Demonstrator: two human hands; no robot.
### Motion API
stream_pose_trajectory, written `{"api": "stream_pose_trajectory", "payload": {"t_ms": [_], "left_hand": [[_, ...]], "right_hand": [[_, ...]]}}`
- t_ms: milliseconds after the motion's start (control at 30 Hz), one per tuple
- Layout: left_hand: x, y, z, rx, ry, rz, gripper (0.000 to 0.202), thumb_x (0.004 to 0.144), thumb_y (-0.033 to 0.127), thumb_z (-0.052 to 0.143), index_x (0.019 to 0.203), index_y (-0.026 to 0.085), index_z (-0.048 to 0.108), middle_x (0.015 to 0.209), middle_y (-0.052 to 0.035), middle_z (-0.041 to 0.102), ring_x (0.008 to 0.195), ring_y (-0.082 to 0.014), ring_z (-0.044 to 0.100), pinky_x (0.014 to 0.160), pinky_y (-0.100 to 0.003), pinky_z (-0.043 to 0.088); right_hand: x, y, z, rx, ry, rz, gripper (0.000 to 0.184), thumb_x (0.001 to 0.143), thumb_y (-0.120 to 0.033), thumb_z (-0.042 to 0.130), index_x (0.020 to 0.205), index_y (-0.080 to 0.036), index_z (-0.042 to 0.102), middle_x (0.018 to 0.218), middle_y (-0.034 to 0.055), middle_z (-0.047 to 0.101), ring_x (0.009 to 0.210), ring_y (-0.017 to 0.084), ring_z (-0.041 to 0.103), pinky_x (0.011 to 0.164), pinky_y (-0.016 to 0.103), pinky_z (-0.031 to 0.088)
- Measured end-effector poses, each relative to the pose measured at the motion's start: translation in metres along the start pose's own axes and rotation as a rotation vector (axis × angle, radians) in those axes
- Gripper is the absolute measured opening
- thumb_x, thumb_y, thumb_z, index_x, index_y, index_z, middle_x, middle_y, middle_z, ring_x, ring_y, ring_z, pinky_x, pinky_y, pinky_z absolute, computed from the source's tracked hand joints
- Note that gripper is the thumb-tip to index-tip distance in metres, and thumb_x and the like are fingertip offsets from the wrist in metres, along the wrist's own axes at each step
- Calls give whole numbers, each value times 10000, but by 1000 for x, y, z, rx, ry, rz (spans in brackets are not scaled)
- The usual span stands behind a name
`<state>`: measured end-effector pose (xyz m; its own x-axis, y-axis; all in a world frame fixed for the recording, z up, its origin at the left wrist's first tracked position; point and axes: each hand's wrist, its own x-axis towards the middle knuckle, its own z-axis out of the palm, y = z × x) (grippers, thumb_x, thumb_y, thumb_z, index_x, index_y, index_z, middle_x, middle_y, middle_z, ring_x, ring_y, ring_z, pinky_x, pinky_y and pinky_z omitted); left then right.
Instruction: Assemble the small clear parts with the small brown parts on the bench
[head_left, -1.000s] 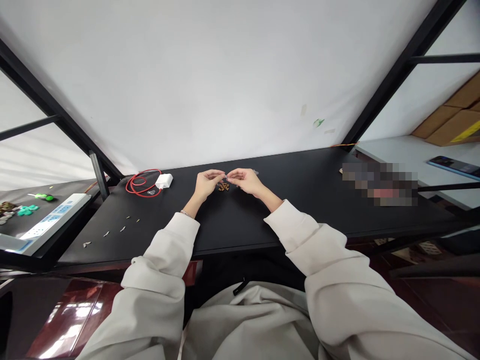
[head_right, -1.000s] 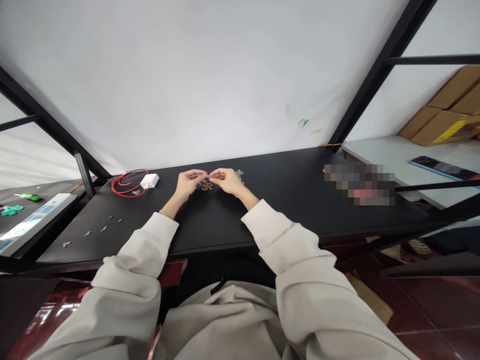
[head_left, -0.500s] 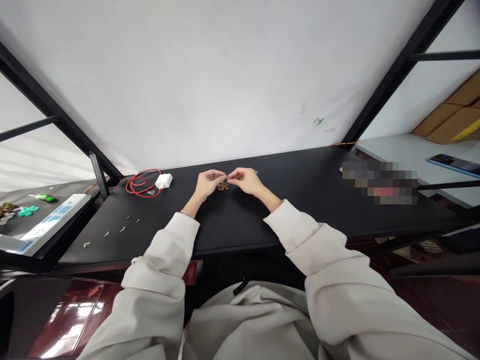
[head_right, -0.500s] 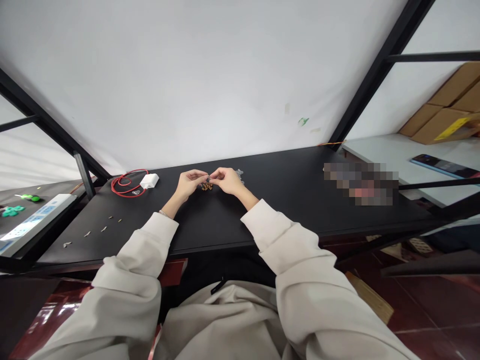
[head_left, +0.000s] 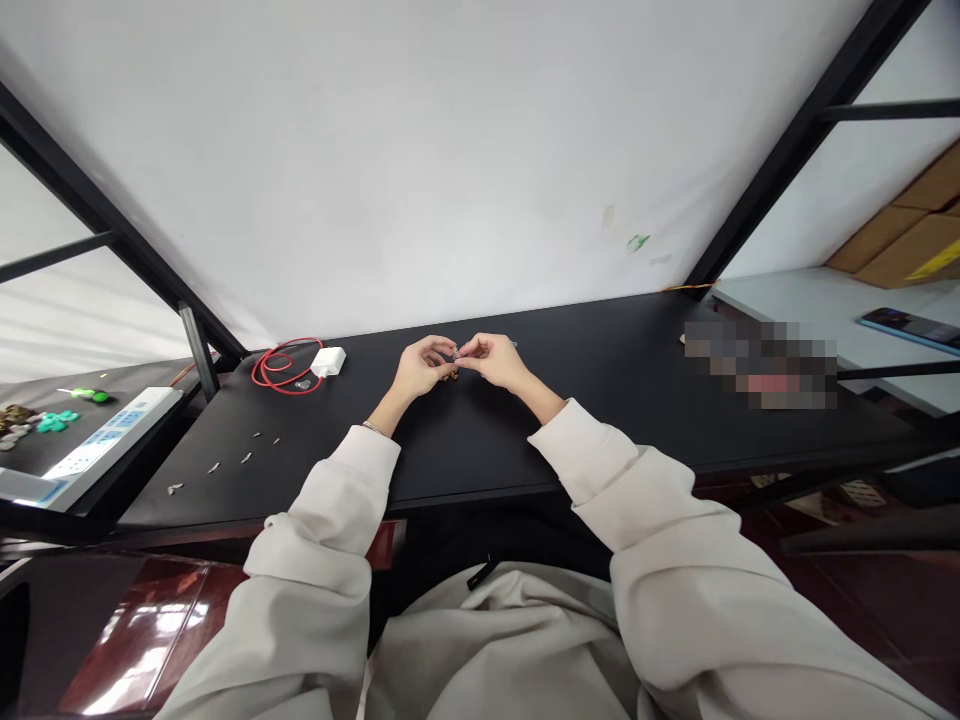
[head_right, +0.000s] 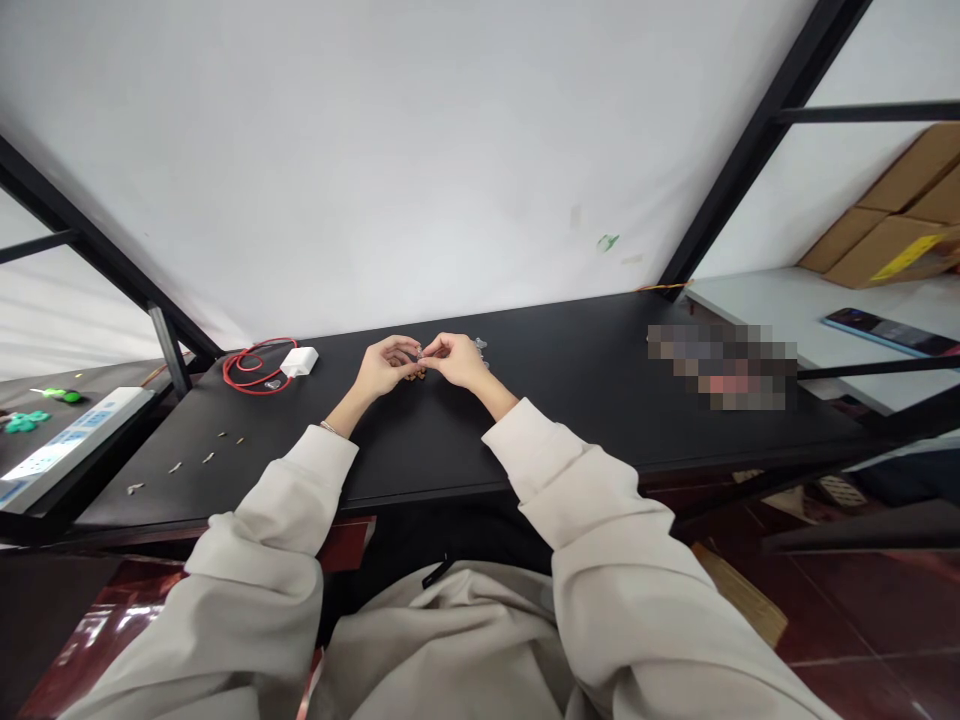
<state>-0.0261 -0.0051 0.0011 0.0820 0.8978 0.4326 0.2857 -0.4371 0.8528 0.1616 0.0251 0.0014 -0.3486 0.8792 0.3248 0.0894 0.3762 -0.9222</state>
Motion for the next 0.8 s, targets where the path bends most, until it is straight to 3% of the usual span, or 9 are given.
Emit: {"api": "stream_pose_trajectory", "payload": {"t_ms": [167,533,800], "left_hand": [[0,1,1,56,23,35,344,662,290,850,953,173,710,896,-60,730,655,-123,627,618,-270,518],[-1,4,1,48,35,25,323,675,289,835,947,174,704,891,-52,715,621,-109,602,578,-255,493],[-2,3,2,72,15,22,377,666,295,836,993,181,687,884,-37,700,567,-91,587,544,-238,492]], "right_hand": [[-2,-4,0,71,-48,34,295,636,-353,883,766,-181,682,803,66,751,778,216,714,768,367,574],[1,0,1,26,-111,27,173,769,-287,808,890,-171,767,893,91,777,845,228,738,852,389,581],[-1,-5,1,-4,-121,36,128,777,-267,795,846,-164,765,811,69,771,768,204,730,750,323,569]]}}
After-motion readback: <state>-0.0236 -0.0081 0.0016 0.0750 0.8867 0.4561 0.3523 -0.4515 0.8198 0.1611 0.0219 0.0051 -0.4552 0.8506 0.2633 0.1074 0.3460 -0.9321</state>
